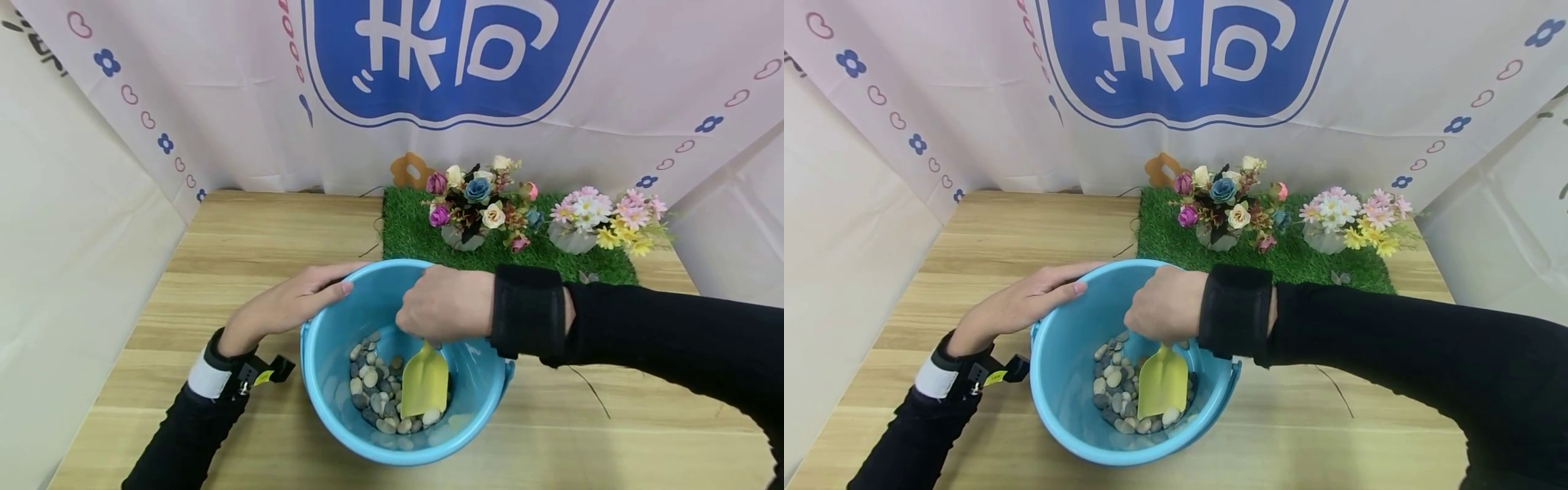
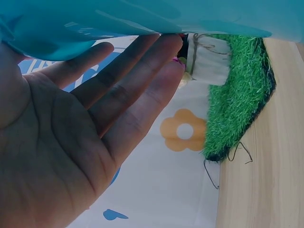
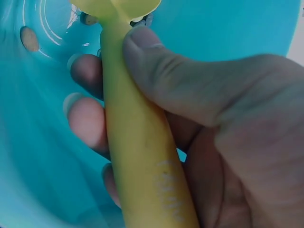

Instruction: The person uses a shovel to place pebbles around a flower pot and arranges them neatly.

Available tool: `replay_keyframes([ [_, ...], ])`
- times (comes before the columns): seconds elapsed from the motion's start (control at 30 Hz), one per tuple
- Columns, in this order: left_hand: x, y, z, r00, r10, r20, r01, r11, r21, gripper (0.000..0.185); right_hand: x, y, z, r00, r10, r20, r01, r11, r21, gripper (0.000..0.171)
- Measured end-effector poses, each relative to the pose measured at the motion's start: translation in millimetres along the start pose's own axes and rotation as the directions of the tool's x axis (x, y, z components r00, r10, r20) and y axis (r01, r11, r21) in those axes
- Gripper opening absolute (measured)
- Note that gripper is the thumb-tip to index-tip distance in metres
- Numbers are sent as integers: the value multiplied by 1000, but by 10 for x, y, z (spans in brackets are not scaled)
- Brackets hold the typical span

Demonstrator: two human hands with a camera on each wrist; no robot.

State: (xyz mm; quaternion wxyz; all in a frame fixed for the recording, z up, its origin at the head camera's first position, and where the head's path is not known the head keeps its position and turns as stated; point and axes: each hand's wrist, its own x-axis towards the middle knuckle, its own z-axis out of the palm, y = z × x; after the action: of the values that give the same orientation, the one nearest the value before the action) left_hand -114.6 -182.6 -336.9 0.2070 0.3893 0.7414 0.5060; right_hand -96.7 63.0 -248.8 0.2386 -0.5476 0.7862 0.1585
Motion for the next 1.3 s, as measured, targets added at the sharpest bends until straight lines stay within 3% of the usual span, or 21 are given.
replay_keyframes([
  [0.3,-2,3,5,1000,7,0,-7,1000,13,47,31,-19,0,998,-32,58,27,996,83,46],
  [0.57,0,-1,5,1000,4,6,-4,1000,3,47,21,29,-72,995,-35,89,23,991,135,10],
  [1.07,13,-10,-1,1000,6,-1,-6,1000,-11,47,-35,107,-121,997,-64,54,57,991,121,8],
  [1.3,12,-9,4,1000,8,-3,-8,1000,-9,47,-18,60,-128,997,-65,42,62,996,59,6],
])
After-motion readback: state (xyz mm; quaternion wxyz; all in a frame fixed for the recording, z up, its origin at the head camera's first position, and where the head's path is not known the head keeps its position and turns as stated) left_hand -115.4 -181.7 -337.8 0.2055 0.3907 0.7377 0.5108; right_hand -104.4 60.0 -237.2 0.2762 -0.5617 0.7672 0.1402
